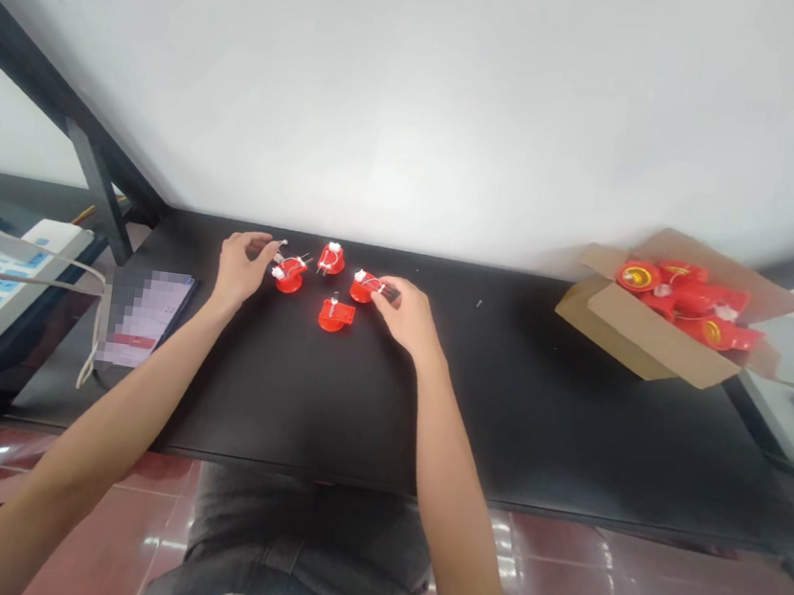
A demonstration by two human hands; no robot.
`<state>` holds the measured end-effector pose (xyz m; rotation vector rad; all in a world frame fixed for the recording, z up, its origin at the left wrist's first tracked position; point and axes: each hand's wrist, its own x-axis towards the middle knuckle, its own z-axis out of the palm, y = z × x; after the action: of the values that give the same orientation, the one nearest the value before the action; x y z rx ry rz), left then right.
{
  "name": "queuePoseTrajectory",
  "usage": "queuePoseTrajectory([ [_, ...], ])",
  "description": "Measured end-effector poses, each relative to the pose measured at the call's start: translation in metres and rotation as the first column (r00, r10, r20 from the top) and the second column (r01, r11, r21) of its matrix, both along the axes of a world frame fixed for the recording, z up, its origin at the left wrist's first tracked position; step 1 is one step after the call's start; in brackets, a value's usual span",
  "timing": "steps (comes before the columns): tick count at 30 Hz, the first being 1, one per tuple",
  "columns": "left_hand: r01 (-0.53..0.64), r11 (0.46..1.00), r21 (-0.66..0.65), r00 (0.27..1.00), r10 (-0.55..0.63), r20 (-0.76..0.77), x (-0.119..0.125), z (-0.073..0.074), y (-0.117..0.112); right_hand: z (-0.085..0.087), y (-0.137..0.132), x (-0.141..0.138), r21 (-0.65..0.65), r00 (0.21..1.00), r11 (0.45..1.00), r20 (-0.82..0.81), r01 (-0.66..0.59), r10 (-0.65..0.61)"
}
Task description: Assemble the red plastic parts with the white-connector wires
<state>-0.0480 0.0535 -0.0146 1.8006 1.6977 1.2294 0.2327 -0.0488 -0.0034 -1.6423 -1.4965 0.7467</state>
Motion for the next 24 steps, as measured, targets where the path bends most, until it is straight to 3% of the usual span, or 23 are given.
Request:
queuePoseTrajectory([
  [3,0.047,0.98,0.195,0.997,-0.057,0.047,0.008,0.009,-0.012,0.002,0.0,0.004,-0.018,0.99,0.997,-0.12,0.071,-0.072],
  [5,0.214,0.937,0.277,0.971,-0.235,0.046,0.013,0.016,-0.023,0.004,0.0,0.007,-0.043,0.969,0.994,-0.225,0.097,-0.104],
  [7,0.462,0.836,0.295,0.883,-0.466,-0.061,0.019,0.022,-0.036,0.008,-0.001,0.011,-0.053,0.94,0.993,-0.321,0.101,-0.113],
  [10,0.695,0.704,0.145,0.716,-0.658,-0.234,0.028,0.027,-0.053,0.012,-0.002,0.018,-0.027,0.903,0.995,-0.42,0.091,-0.094],
  [12,0.758,0.652,0.007,0.628,-0.726,-0.281,0.032,0.026,-0.059,0.014,-0.002,0.023,-0.017,0.884,0.996,-0.46,0.085,-0.083],
  [14,0.774,0.628,-0.078,0.584,-0.757,-0.293,0.035,0.023,-0.061,0.015,-0.004,0.027,-0.021,0.871,0.998,-0.487,0.062,-0.064],
  [16,0.755,0.646,-0.108,0.597,-0.746,-0.295,0.038,0.017,-0.06,0.016,-0.006,0.028,-0.037,0.865,0.999,-0.501,-0.004,-0.015],
  [21,0.575,0.812,-0.096,0.749,-0.571,-0.336,0.041,0.006,-0.055,0.017,-0.011,0.02,-0.115,0.869,0.96,-0.462,-0.254,0.174],
  [24,0.481,0.869,-0.116,0.807,-0.49,-0.33,0.042,0.006,-0.053,0.015,-0.01,0.01,-0.148,0.873,0.932,-0.423,-0.331,0.243],
])
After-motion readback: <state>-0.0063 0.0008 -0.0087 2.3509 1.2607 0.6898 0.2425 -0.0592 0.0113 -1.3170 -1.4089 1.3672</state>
